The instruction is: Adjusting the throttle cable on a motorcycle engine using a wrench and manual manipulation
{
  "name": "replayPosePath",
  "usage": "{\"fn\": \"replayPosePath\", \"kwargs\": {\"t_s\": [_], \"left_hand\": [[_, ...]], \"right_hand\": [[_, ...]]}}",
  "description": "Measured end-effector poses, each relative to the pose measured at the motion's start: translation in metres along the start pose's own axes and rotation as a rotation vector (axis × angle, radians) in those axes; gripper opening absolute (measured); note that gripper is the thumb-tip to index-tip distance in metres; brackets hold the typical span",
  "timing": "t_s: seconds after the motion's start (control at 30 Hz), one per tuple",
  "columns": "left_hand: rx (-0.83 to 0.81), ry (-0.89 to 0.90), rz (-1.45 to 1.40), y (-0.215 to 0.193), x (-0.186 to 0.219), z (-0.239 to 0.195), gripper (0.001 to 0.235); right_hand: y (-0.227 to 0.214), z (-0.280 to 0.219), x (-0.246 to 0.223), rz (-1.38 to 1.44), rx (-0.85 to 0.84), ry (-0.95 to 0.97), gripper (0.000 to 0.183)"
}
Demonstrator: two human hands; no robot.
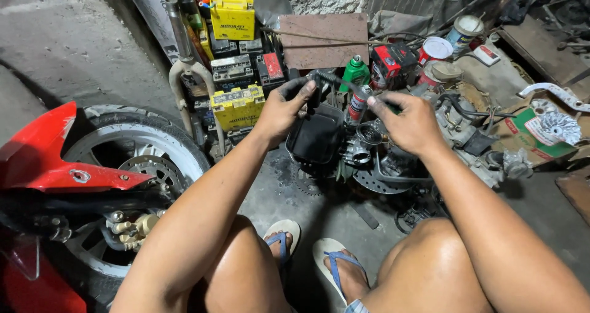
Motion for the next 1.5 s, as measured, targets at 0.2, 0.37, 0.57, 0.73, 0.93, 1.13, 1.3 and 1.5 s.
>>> {"fn": "replayPosePath", "kwargs": {"t_s": [0.2, 0.37, 0.57, 0.73, 0.93, 1.13, 1.3, 1.5], "left_hand": [[-0.001, -0.018, -0.021, -0.002, 0.000, -0.007, 0.052], [-0.013, -0.027, -0.031, -0.004, 0.003, -0.009, 0.053], [-0.052, -0.065, -0.042, -0.004, -0.001, -0.010, 0.059], [-0.066, -0.083, -0.030, -0.005, 0.001, -0.012, 0.059], [-0.036, -0.076, -0.052, -0.011, 0.011, -0.013, 0.061], [-0.043, -0.130, -0.032, -0.012, 0.015, -0.012, 0.064], [-0.088, -0.154, -0.091, 0.008, 0.026, -0.023, 0.069], [-0.101, -0.161, 0.016, 0.013, 0.034, -0.041, 0.074]], "right_hand": [[0.002, 0.000, -0.004, -0.007, 0.007, -0.009, 0.015], [0.001, 0.003, -0.008, -0.010, 0.025, -0.014, 0.015], [-0.001, 0.002, -0.004, 0.003, 0.031, -0.004, 0.014], [-0.005, 0.003, -0.010, -0.103, 0.031, 0.018, 0.019], [-0.015, 0.006, -0.026, -0.165, -0.004, 0.035, 0.024], [-0.017, 0.001, -0.033, -0.053, -0.111, -0.071, 0.024], [-0.006, -0.001, -0.013, 0.046, -0.194, -0.141, 0.026], [-0.007, -0.011, -0.015, 0.101, -0.204, -0.205, 0.027]]}}
Point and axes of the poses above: each hand's wrist, its own z-axis towards the middle knuckle, its own y-axis out of the palm, x = y × z, the point moved 5 cm from there along z, towards the middle knuckle, and after that the axes turned 15 degrees about -z, right-handed, at the moved point
